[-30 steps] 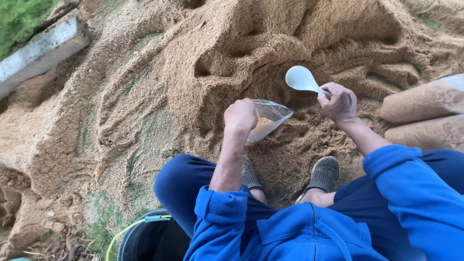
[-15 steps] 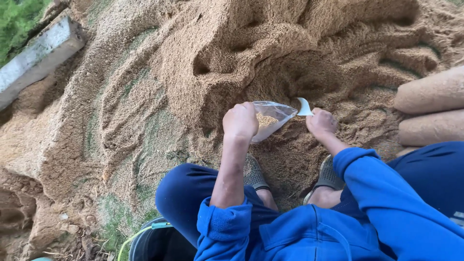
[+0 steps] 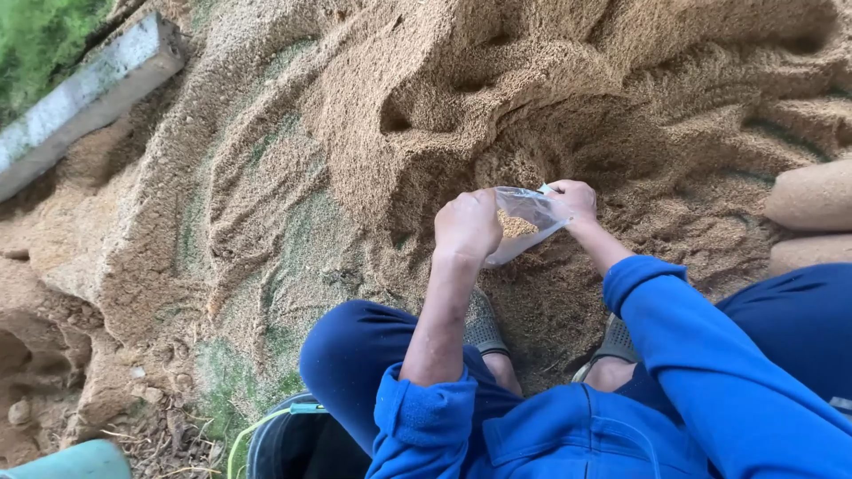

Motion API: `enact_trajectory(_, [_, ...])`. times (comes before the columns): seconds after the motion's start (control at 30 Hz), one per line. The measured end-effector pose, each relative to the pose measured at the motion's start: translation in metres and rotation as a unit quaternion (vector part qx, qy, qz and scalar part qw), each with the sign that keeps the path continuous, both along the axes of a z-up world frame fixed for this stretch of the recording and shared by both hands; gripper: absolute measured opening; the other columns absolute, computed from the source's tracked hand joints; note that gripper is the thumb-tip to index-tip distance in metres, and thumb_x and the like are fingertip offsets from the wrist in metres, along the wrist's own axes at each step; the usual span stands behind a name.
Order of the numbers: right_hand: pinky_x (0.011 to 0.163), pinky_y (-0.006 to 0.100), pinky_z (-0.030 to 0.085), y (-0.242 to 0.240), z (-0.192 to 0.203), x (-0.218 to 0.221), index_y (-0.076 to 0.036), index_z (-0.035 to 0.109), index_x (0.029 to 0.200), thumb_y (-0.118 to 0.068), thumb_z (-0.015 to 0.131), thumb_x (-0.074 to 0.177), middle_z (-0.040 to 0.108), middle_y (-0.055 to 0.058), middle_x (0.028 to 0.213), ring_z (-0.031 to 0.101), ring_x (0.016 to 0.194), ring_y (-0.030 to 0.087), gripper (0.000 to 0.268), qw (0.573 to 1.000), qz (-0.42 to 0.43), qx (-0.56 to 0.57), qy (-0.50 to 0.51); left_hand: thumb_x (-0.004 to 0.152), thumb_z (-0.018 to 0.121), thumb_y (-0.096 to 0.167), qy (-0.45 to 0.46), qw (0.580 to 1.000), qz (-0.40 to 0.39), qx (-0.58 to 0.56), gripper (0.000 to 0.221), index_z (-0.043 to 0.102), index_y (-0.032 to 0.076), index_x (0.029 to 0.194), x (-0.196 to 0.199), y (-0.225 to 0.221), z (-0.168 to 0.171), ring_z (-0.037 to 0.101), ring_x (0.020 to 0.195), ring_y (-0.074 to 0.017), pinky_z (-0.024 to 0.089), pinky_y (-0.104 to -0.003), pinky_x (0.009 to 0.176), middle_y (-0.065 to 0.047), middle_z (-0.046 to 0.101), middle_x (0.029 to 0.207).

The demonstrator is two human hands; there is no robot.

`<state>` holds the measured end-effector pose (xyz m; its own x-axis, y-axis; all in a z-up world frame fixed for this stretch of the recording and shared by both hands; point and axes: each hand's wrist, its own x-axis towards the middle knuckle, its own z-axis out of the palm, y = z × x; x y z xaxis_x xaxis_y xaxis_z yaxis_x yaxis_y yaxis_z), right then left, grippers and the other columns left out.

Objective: The person is sitting on the ground, using a small scoop to fill small plastic bags with grain from a large pile.

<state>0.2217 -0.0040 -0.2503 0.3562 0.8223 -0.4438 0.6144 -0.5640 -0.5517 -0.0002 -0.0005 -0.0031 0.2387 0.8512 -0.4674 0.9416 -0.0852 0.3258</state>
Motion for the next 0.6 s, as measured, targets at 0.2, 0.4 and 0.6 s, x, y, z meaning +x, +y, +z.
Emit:
enact_trajectory(0.2, [0.086,0.039,0.055,-0.006,0.034,0.032,-0.032,0.080,0.102,-0.035,0.070,0.083,0.077,-0.001,0.098,0.071,0.100,0.027,0.022,0.996,0.057,0.067,-0.016,0.087,0.049,0.005,-0.046,0.999,0.005,0.015,0.030,0.075,0.000,0.102,0.001,-0.006,0.001,0.075,0.098,-0.0465,0.061,-0.055,0.085,-0.026,0.077,0.095])
enact_trajectory(0.4, [0.072,0.035,0.055,-0.015,0.099,0.077,-0.030,0.079,0.105,-0.040,0.077,0.080,0.072,0.002,0.072,0.072,0.077,0.019,0.027,0.996,0.028,0.082,0.019,0.089,0.047,0.013,-0.069,0.998,0.015,0.007,0.034,0.077,0.002,0.101,0.010,-0.008,-0.014,0.074,0.103,-0.0444,0.059,-0.054,0.089,-0.025,0.077,0.100])
enact_trajectory(0.6, [0.065,0.025,0.047,-0.036,0.215,0.072,-0.026,0.078,0.112,-0.030,0.076,0.088,0.066,0.000,0.067,0.061,0.068,0.008,0.025,0.986,0.082,0.139,0.042,0.089,0.049,0.013,-0.087,0.996,0.023,0.026,0.034,0.076,-0.001,0.103,0.016,-0.006,-0.013,0.074,0.104,-0.0449,0.059,-0.054,0.092,-0.026,0.077,0.100])
